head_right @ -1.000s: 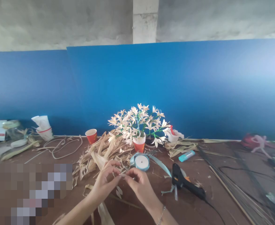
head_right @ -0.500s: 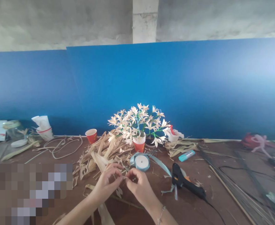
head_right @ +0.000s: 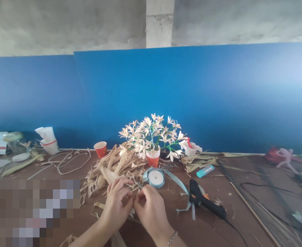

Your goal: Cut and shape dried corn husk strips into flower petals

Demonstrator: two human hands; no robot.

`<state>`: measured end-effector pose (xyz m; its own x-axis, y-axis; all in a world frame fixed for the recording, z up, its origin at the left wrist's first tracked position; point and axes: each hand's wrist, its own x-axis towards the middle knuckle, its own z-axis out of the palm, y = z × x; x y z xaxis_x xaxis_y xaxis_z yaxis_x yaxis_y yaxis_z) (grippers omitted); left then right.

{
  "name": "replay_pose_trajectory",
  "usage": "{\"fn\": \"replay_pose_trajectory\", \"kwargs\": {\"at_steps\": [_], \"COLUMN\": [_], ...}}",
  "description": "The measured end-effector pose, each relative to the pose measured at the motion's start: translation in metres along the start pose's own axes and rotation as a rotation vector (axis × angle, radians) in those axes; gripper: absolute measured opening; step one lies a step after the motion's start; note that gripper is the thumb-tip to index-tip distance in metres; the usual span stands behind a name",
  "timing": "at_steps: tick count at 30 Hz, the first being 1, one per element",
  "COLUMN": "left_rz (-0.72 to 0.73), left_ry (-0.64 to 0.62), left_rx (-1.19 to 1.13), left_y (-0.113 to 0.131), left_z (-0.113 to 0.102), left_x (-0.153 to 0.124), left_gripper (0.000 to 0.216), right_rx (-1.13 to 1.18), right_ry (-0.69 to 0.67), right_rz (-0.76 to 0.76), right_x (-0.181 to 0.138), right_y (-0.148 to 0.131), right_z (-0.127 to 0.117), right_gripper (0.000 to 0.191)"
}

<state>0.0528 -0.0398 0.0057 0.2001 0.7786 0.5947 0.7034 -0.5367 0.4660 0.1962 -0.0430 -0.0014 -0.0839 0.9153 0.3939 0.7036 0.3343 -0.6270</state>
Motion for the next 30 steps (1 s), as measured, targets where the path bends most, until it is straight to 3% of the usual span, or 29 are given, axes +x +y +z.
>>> {"fn": "replay_pose_trajectory", "kwargs": {"at_steps": [10,17,23,30], "left_rz": [-0.094,-0.084,-0.039,-0.054], "left_ry": [0.062,-0.037,-0.096,-0.039], "left_rx": [0.090,0.006,0.023,0.098], "left_y": [-0.002,-0.007,-0.005,0.004], "left_z": [0.002,0.003,0.002,0.001], "left_x": [0.000,0.002,-0.001,0.000], "left_gripper": [0.016,0.015,0.017,0.014], "right_rx": [-0.229,0.109,0.048,-0.057], "right_ry": [0.188,0.005,-0.059,-0.025], "right_rz": [-0.017,-0.117,-0.158,-0.135], "right_x": [-0.001,0.004,0.002,0.000], "right_y": [0.012,0.012,0.011,0.005], "right_z": [0.004,-0.002,0.000,0.003], "right_gripper": [0.012,0.009,0.012,0.014]}}
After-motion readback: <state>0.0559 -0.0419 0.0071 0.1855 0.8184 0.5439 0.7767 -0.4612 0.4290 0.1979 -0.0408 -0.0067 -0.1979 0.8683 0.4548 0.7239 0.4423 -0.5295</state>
